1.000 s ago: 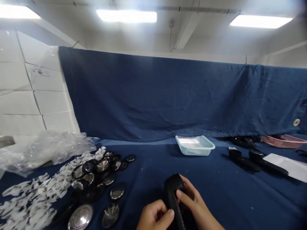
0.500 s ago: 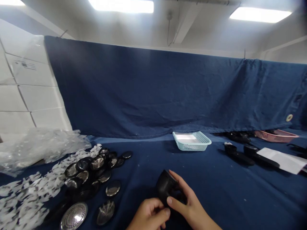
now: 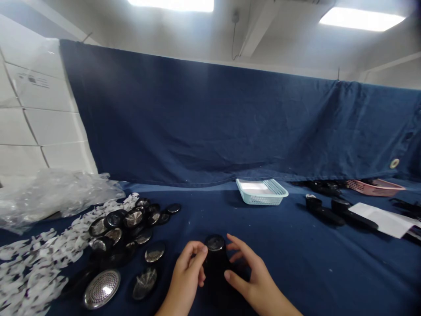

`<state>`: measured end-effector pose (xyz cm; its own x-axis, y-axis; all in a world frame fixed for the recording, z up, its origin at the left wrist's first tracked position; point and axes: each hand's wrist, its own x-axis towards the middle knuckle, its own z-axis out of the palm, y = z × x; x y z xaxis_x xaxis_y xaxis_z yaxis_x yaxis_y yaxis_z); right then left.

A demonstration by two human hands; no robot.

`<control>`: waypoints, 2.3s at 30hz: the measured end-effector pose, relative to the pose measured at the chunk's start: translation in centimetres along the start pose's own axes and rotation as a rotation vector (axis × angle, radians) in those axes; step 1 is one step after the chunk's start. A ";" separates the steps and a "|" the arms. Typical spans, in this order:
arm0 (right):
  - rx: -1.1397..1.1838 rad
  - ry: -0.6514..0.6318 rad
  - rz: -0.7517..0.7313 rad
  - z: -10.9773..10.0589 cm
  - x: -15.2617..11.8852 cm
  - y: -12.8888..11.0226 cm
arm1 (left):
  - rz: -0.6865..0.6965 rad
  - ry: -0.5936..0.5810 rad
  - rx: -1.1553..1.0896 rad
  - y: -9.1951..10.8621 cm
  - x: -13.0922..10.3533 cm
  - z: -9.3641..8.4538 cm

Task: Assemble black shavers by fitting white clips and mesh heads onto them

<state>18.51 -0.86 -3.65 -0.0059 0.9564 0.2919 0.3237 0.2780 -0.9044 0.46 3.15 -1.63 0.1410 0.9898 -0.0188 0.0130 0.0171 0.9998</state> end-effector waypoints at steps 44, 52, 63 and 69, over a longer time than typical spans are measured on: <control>-0.015 -0.019 -0.143 -1.0 -1.7 -3.0 | 0.337 -0.390 0.351 0.1 -1.5 0.3; 0.254 0.029 -0.181 1.6 -2.2 -1.2 | 0.402 -0.319 0.313 -0.5 -2.0 -0.4; 0.054 -0.068 -0.039 0.5 -0.5 -1.6 | 0.246 -0.202 0.316 -0.1 -0.4 0.4; 0.025 0.161 0.053 0.7 0.0 0.1 | 0.214 -0.052 0.577 -0.4 0.4 -0.5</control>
<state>17.83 -0.76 -3.93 0.1625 0.9438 0.2879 0.2959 0.2318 -0.9267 0.01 3.58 -1.98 0.2481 0.9543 0.1668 0.5106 -0.2751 0.8146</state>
